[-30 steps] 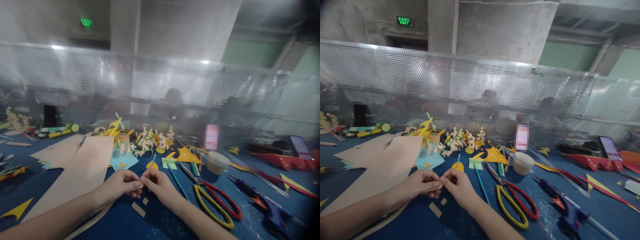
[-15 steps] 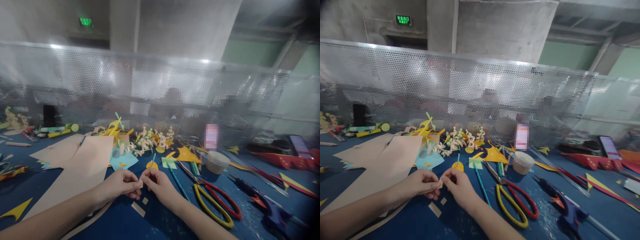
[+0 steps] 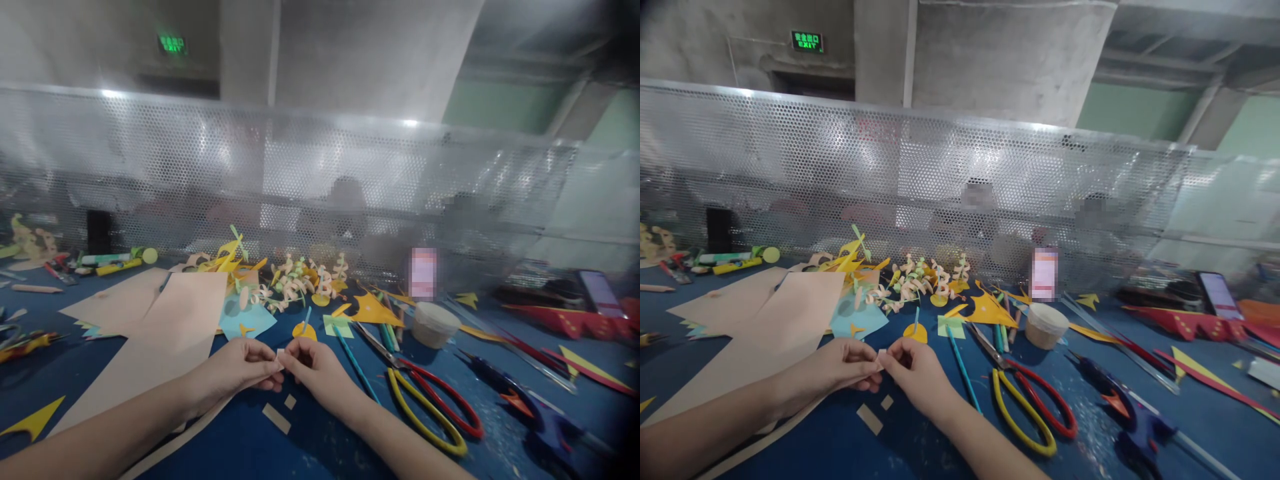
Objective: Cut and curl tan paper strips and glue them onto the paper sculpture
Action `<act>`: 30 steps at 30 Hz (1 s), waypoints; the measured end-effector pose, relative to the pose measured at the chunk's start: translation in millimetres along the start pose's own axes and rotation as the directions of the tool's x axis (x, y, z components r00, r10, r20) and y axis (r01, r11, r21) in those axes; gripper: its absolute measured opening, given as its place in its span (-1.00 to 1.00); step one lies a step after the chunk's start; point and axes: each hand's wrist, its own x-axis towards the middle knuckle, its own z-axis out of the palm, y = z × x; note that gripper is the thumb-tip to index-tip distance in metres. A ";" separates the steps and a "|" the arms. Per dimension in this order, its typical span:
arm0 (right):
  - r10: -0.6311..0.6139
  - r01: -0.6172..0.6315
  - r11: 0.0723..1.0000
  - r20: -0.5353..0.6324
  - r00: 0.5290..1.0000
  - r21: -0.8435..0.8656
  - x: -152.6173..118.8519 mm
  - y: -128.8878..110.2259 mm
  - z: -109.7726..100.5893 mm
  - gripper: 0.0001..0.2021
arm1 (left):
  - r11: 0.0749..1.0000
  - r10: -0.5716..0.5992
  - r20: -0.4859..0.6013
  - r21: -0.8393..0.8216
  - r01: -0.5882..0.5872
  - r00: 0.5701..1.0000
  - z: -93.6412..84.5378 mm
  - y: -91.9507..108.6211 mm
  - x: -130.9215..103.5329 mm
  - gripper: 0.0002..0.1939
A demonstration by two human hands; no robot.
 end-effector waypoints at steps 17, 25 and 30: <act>-0.023 0.023 1.000 0.013 1.000 0.010 -0.8 1.8 -0.4 -0.72 | 0.992 0.091 0.013 0.086 -0.092 0.996 1.7 -5.1 1.0 -0.82; -0.028 0.025 0.998 0.043 0.999 0.053 -0.8 -0.1 0.7 -0.71 | 0.997 0.081 -0.115 0.007 -0.080 0.990 8.7 -9.3 6.2 -0.84; -0.034 0.032 0.998 0.033 0.999 0.055 -0.6 1.6 -0.8 -0.73 | 0.998 0.054 -0.025 0.017 -0.054 0.998 2.6 -2.1 1.3 -0.81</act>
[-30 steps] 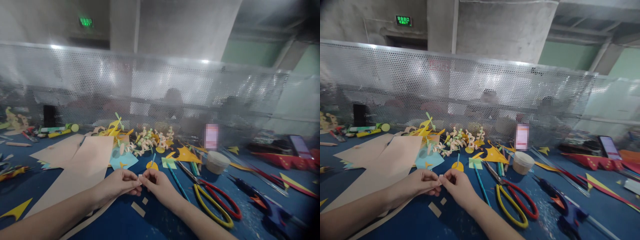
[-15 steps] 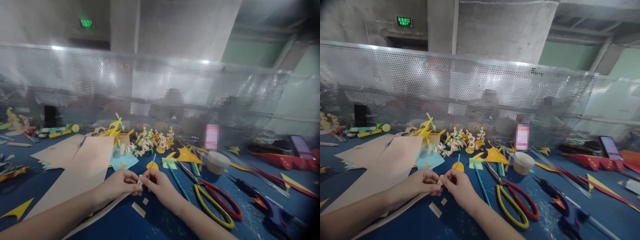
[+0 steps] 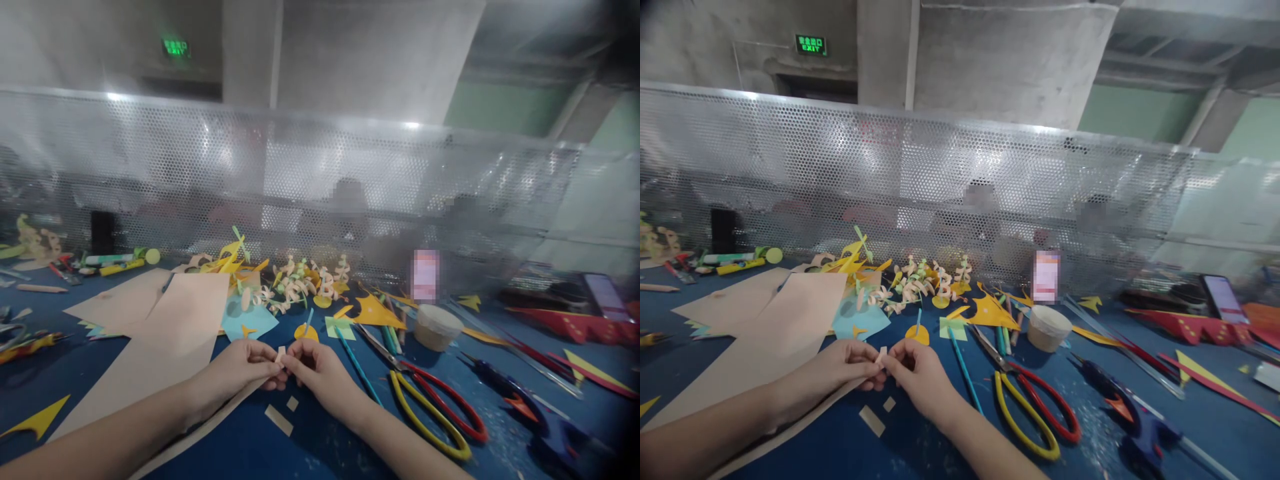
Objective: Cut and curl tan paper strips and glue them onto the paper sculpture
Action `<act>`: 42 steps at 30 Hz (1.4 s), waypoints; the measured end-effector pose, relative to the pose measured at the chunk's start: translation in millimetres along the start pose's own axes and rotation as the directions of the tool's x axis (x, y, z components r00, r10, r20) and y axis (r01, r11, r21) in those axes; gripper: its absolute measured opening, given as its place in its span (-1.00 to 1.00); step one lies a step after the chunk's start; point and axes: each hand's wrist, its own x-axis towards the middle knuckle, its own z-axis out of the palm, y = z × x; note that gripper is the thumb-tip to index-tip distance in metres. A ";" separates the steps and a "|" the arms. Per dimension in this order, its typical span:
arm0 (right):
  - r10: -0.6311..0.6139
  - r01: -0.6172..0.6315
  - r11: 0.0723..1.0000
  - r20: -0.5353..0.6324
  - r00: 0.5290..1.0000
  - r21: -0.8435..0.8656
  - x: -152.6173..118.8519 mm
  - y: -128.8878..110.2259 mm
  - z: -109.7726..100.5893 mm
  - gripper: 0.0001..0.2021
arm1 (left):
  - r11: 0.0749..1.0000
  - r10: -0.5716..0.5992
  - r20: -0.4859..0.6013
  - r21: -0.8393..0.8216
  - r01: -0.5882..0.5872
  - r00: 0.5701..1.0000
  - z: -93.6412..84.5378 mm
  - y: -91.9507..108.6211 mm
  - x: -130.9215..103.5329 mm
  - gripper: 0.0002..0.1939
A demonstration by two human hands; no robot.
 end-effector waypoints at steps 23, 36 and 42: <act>-0.073 0.070 0.995 0.041 0.996 0.071 -1.2 -2.0 0.2 -0.81 | 0.996 0.066 -0.040 0.070 -0.063 0.997 2.4 3.3 -2.5 -0.76; -0.114 0.113 0.993 0.024 0.993 0.027 -1.1 -3.7 -2.4 -0.81 | 0.999 0.038 0.032 0.003 -0.038 0.999 -2.6 -1.9 -2.0 -0.79; -0.116 0.116 0.993 0.016 0.993 -0.012 -3.2 -6.3 -1.7 -0.83 | 0.999 0.033 0.026 0.012 -0.034 0.999 -2.6 -1.9 -0.8 -0.81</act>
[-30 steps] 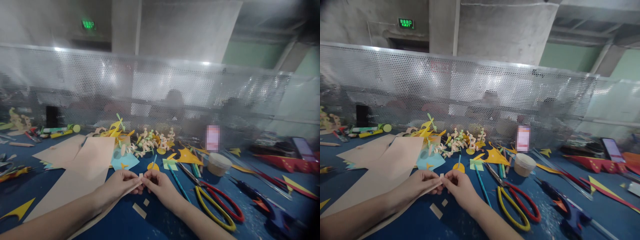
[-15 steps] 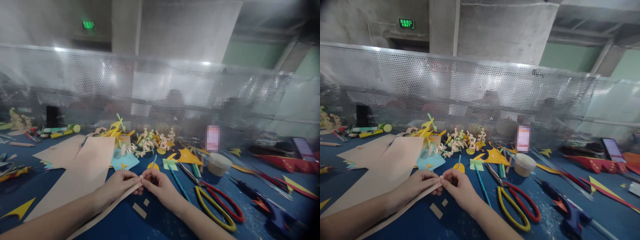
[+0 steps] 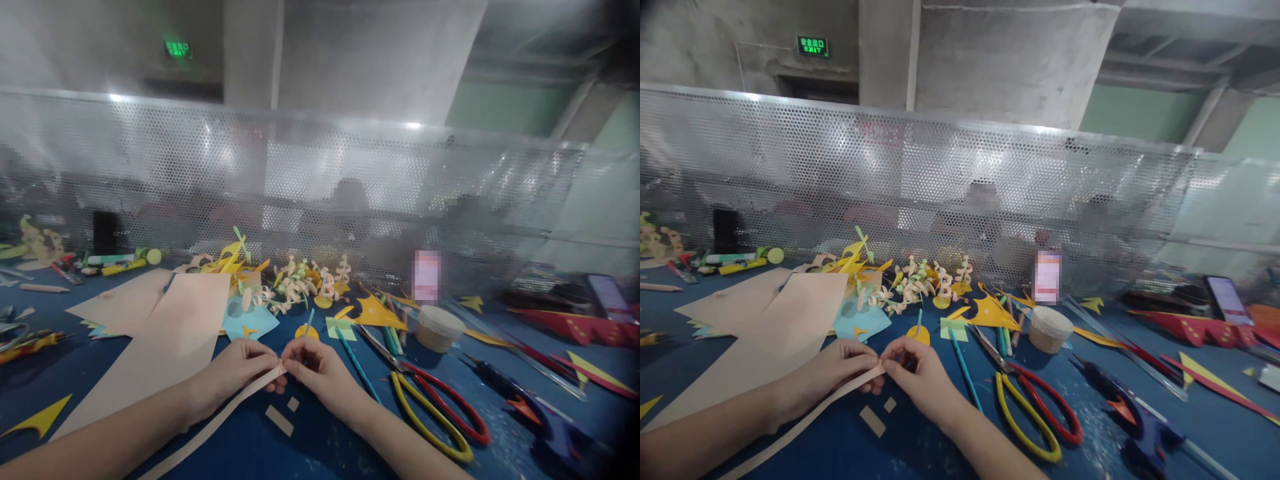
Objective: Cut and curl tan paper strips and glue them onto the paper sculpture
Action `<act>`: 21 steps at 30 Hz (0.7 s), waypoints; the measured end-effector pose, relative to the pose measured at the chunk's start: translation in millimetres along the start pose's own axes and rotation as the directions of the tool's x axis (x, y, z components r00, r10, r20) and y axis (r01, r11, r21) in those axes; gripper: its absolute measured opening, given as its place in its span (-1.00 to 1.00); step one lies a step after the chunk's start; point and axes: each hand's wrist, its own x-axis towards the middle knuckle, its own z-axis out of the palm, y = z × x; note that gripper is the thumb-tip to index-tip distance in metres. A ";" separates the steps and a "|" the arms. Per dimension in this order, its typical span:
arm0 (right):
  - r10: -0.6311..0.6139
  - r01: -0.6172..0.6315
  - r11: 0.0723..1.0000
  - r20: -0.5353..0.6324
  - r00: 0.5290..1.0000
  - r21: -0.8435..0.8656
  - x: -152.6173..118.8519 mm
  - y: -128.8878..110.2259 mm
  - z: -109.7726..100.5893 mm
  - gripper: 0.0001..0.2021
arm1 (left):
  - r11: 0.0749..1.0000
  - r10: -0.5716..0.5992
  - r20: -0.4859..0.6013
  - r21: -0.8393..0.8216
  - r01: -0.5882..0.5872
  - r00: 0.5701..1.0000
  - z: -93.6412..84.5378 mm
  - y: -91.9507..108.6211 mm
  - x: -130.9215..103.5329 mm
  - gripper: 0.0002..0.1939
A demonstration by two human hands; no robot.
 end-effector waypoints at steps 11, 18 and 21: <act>0.038 -0.041 0.997 -0.057 0.998 -0.060 0.4 -0.4 1.0 -0.85 | 1.000 -0.017 -0.001 -0.026 0.017 1.000 0.2 4.8 -2.7 -0.81; 0.077 -0.077 0.997 -0.028 0.997 -0.015 0.8 3.7 0.1 -0.77 | 1.000 0.001 -0.015 0.006 -0.001 1.000 -0.9 -0.5 0.6 -0.75; 0.075 -0.075 0.997 -0.018 0.997 -0.013 1.8 5.6 0.1 -0.79 | 1.000 0.012 -0.018 0.009 -0.012 1.000 -1.8 -2.5 2.0 -0.75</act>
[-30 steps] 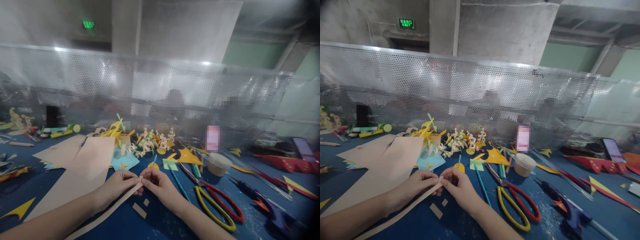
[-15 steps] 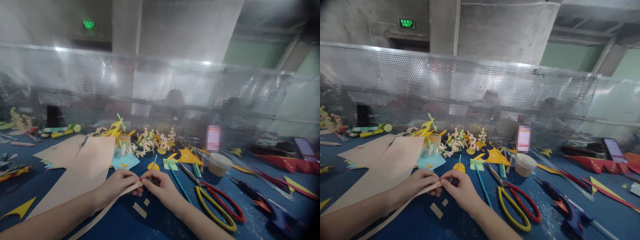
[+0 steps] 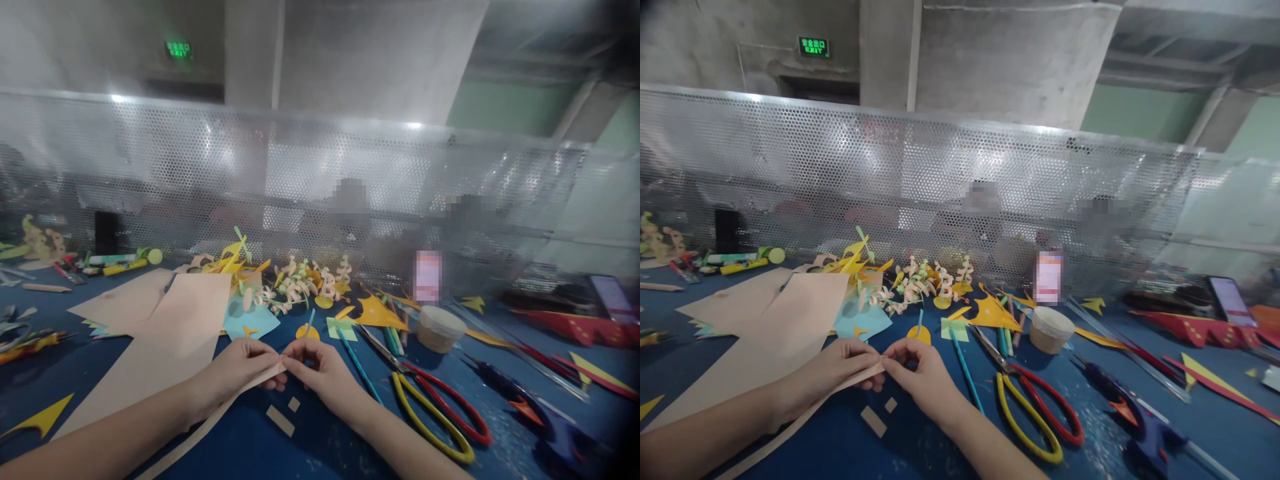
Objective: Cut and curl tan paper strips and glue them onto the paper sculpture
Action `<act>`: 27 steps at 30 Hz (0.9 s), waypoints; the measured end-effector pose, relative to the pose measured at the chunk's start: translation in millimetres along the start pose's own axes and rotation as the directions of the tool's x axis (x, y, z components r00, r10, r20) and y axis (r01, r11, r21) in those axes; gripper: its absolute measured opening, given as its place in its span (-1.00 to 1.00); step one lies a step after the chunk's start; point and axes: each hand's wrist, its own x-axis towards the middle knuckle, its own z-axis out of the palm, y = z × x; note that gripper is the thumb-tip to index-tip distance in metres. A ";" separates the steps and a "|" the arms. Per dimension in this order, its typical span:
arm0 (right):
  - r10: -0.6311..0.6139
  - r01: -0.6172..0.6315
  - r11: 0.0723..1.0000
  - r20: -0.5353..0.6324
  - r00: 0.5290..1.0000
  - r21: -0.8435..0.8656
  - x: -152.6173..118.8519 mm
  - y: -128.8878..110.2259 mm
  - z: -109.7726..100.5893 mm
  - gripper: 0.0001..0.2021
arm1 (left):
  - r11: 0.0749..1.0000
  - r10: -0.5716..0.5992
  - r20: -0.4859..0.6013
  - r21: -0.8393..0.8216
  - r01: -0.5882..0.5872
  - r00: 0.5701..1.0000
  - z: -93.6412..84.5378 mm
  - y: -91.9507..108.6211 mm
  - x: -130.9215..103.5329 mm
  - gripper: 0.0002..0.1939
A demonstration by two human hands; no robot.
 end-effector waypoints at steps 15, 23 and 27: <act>-0.049 0.049 0.999 -0.005 0.999 -0.001 0.1 -2.1 -0.8 -0.84 | 1.000 0.012 0.005 -0.011 -0.012 1.000 -0.2 -1.4 0.6 -0.77; -0.044 0.044 0.999 -0.012 0.999 -0.017 -0.6 -1.1 -0.2 -0.85 | 1.000 0.001 -0.011 0.003 -0.001 1.000 0.0 -1.2 -0.5 -0.79; -0.038 0.037 0.999 -0.009 0.999 -0.027 -0.8 -2.2 0.6 -0.86 | 1.000 -0.003 -0.012 -0.009 0.002 1.000 0.1 -2.1 2.1 -0.81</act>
